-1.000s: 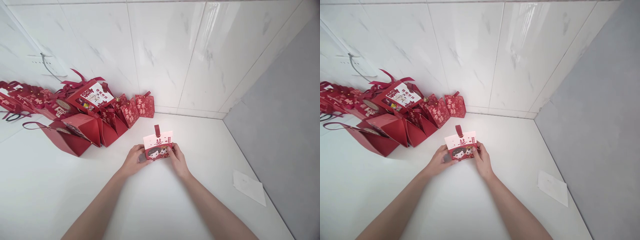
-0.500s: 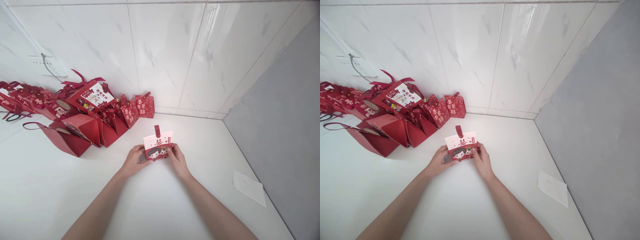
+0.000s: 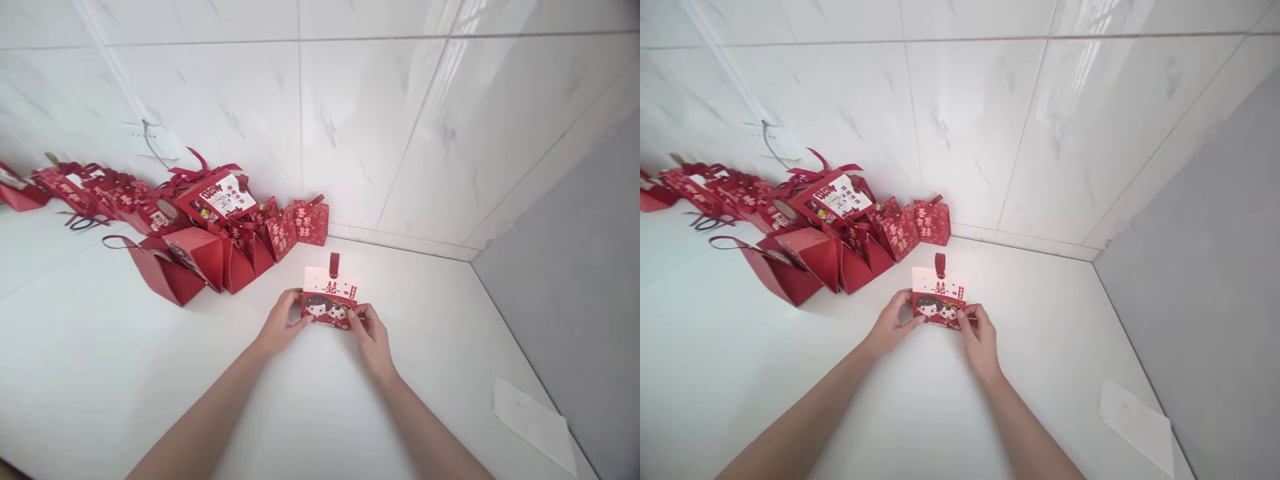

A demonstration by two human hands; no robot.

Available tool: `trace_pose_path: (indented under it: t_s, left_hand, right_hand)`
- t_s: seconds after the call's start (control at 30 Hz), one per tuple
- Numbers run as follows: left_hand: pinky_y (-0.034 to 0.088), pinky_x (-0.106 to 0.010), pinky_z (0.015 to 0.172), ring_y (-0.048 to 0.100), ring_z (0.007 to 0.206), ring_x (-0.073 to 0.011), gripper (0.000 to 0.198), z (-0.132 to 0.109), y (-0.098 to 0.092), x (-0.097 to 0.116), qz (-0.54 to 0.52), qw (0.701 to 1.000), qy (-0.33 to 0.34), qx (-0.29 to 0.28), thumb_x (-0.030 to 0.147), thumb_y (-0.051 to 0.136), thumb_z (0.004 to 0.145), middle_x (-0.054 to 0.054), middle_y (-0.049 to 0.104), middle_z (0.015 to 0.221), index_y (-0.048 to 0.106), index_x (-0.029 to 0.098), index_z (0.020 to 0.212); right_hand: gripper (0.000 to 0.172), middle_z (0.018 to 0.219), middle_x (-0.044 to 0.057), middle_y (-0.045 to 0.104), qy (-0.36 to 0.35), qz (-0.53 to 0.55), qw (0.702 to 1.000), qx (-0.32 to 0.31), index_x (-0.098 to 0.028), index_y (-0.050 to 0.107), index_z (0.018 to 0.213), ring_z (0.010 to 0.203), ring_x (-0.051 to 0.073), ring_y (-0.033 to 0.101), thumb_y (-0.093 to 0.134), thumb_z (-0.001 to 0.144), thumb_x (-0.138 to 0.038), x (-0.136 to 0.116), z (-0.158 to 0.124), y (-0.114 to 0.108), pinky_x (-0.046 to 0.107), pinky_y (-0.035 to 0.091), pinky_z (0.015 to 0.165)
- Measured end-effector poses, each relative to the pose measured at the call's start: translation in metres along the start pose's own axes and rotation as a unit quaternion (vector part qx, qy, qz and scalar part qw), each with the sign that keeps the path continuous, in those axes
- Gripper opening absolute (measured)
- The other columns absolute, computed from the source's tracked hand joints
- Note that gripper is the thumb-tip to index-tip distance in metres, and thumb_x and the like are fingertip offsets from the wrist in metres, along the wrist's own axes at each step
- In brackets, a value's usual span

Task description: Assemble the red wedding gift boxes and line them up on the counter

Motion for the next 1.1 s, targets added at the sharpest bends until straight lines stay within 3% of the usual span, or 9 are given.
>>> trace_pose_path:
  t_s: [0.17,0.3,0.4,0.5,0.63,0.7,0.77,0.93,1.1]
  left_hand:
    - [0.042,-0.04,0.103,0.056,0.113,-0.0189,0.025,-0.001,-0.001,-0.006,-0.049,0.998,-0.033,0.029,0.03,0.052,0.09,-0.006,0.06,0.119,0.05,0.022,0.113]
    - [0.039,-0.043,0.106,0.053,0.12,-0.0208,0.029,-0.001,-0.001,-0.005,-0.057,0.998,-0.027,0.029,0.029,0.05,0.091,-0.007,0.058,0.125,0.048,0.023,0.119]
    - [0.037,-0.044,0.109,0.049,0.126,-0.0229,0.04,-0.002,-0.002,-0.002,-0.047,0.998,-0.026,0.015,0.032,0.051,0.09,-0.009,0.053,0.133,0.045,0.023,0.129]
    - [0.031,-0.045,0.112,0.038,0.135,-0.0266,0.069,-0.004,-0.001,0.005,-0.004,1.0,0.001,-0.03,0.038,0.058,0.086,-0.011,0.04,0.146,0.027,0.024,0.146]
    - [0.025,-0.051,0.114,0.021,0.142,-0.0353,0.122,-0.008,0.002,0.012,0.072,0.992,0.037,-0.095,0.054,0.077,0.063,-0.015,0.018,0.156,-0.001,0.023,0.152]
    - [0.025,-0.053,0.113,0.016,0.142,-0.038,0.135,-0.009,0.004,0.013,0.101,0.989,0.033,-0.106,0.056,0.081,0.055,-0.015,0.009,0.157,-0.008,0.024,0.151]
    - [0.028,-0.052,0.111,0.02,0.141,-0.0379,0.131,-0.009,0.005,0.013,0.112,0.988,0.02,-0.102,0.053,0.08,0.058,-0.015,0.009,0.157,-0.009,0.025,0.151]
    - [0.037,-0.046,0.105,0.038,0.131,-0.0333,0.119,-0.008,0.004,0.017,0.08,0.995,-0.004,-0.061,0.043,0.079,0.063,-0.013,0.032,0.146,0.0,0.029,0.152]
    - [0.033,-0.045,0.108,0.033,0.135,-0.0316,0.121,-0.007,-0.001,0.016,0.021,0.999,0.007,0.03,0.04,0.082,0.06,-0.012,0.031,0.147,0.003,0.03,0.151]
  right_hand:
    - [0.025,0.072,0.001,0.061,-0.012,-0.037,0.987,-0.155,-0.022,0.056,0.084,0.064,0.016,0.052,0.051,0.09,-0.046,-0.007,-0.01,0.012,0.029,0.043,0.062]
    - [0.025,0.066,-0.001,0.058,-0.037,-0.09,0.966,-0.239,-0.023,0.063,0.093,0.056,0.015,0.048,0.053,0.089,-0.046,-0.011,-0.017,0.02,0.027,0.04,0.055]
    - [0.023,0.067,-0.001,0.058,-0.047,-0.112,0.963,-0.241,-0.024,0.063,0.092,0.056,0.015,0.048,0.053,0.089,-0.044,-0.011,-0.017,0.021,0.027,0.039,0.054]
    - [0.021,0.073,0.0,0.062,-0.048,-0.101,0.964,-0.242,-0.023,0.062,0.092,0.057,0.014,0.05,0.051,0.09,-0.041,-0.011,-0.016,0.022,0.027,0.039,0.054]
    - [0.017,0.078,0.0,0.064,-0.048,-0.098,0.964,-0.241,-0.024,0.06,0.093,0.062,0.016,0.055,0.052,0.09,-0.039,-0.011,-0.016,0.021,0.027,0.041,0.056]
    - [0.016,0.082,0.001,0.065,-0.056,-0.109,0.959,-0.256,-0.024,0.06,0.095,0.067,0.017,0.058,0.052,0.09,-0.037,-0.012,-0.018,0.022,0.028,0.044,0.058]
    - [0.016,0.084,0.001,0.066,-0.068,-0.126,0.953,-0.268,-0.026,0.061,0.097,0.068,0.017,0.058,0.052,0.09,-0.037,-0.014,-0.019,0.023,0.028,0.045,0.058]
    - [0.019,0.082,0.001,0.065,-0.089,-0.134,0.955,-0.25,-0.027,0.059,0.104,0.066,0.017,0.057,0.049,0.091,-0.036,-0.016,-0.021,0.022,0.029,0.045,0.058]
    - [0.016,0.074,0.0,0.058,-0.099,-0.14,0.977,-0.128,-0.025,0.048,0.097,0.063,0.017,0.053,0.05,0.09,-0.04,-0.011,-0.017,0.015,0.029,0.043,0.055]
Point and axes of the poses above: each hand's wrist, its own z-axis towards the middle knuckle, its own y-axis out of the palm, x = y × z, the point moved 4 cm from there along z, towards the middle knuckle
